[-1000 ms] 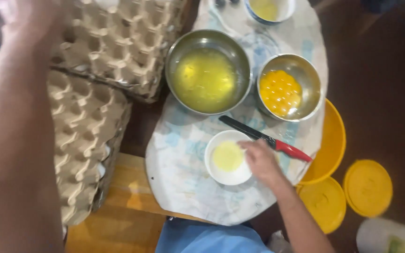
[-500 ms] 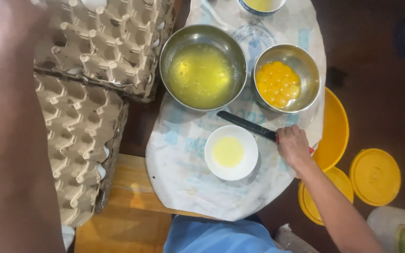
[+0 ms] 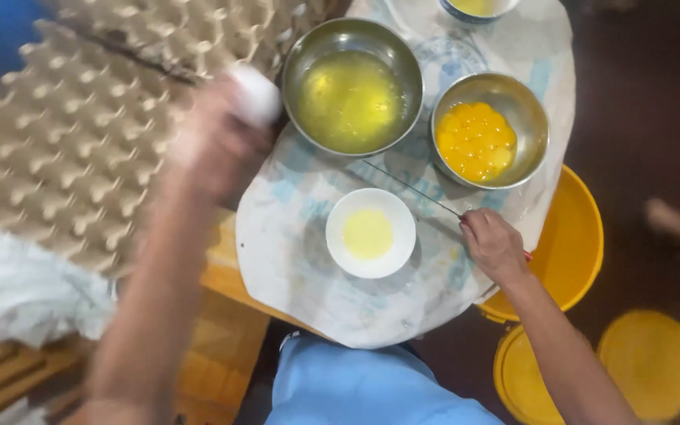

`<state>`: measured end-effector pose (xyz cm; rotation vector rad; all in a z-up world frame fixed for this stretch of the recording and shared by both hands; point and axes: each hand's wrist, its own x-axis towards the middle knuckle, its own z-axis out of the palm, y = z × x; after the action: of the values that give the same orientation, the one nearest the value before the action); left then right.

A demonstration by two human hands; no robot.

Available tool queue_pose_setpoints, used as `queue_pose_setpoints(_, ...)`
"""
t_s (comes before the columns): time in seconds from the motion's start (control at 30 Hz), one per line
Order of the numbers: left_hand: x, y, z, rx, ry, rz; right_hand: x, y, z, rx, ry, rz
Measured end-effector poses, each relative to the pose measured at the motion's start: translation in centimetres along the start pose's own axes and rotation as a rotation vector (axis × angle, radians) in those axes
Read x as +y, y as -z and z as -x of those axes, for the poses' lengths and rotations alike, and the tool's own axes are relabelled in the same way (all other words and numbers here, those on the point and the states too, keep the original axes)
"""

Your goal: Cracking eggs and separating the yolks from the whites into different containers.

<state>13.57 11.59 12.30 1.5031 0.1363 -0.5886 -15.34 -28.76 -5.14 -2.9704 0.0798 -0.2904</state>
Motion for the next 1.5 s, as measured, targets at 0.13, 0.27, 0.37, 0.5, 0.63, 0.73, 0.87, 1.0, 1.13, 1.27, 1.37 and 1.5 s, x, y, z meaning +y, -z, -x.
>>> queue_pose_setpoints(0.13, -14.5, -7.9, 0.4, -0.043, 0.004, 0.551, -1.3, 2.6, 0.0, 0.132, 0.101, -0.077)
queue_pose_setpoints(0.27, -24.4, -13.3, -0.1, -0.131, 0.161, 0.716, -4.5, 3.7, -0.5, 0.230, 0.172, -0.198)
queue_pose_setpoints(0.37, -27.2, -15.4, -0.2, -0.108, 0.178, 0.729, -6.8, 3.0, -0.2, 0.267, 0.236, -0.251)
queue_pose_setpoints(0.5, -29.2, -16.5, -1.2, -0.105, 0.172, 0.743, -8.2, 2.8, 0.1, 0.196, 0.233, -0.320)
queue_pose_setpoints(0.63, -27.7, -16.0, 0.2, -0.113, 0.161, 0.763, -9.8, 5.6, 0.0, 0.231, 0.245, -0.342)
queue_pose_setpoints(0.73, -27.4, -16.0, 0.9, -0.156, 0.163, 0.809, -9.5, 4.6, 0.0, 0.256, 0.243, -0.324)
queue_pose_setpoints(0.87, -28.7, -15.8, -0.5, -0.150, 0.173, 0.838, -9.0, 3.2, -0.5, 0.140, 0.235, -0.336)
queue_pose_setpoints(1.0, -27.3, -15.6, 1.2, -0.171, 0.179, 0.851, -8.4, 3.4, 0.4, 0.145, 0.186, -0.389)
queue_pose_setpoints(1.13, -25.7, -15.3, 2.4, -0.196, 0.199, 0.866, -5.1, 1.8, 0.8, 0.178, 0.150, -0.291)
queue_pose_setpoints(1.27, -25.0, -15.3, 3.3, -0.226, 0.189, 0.826, -1.1, 0.4, 0.9, 0.179, 0.109, -0.107)
queue_pose_setpoints(1.37, -24.5, -15.4, 3.9, -0.240, 0.166, 0.758, 2.8, -3.7, 0.4, 0.102, 0.062, -0.026)
queue_pose_setpoints(1.5, -23.7, -15.4, 4.8, -0.233, 0.140, 0.640, -0.9, -0.2, -1.3, -0.070, 0.001, 0.082)
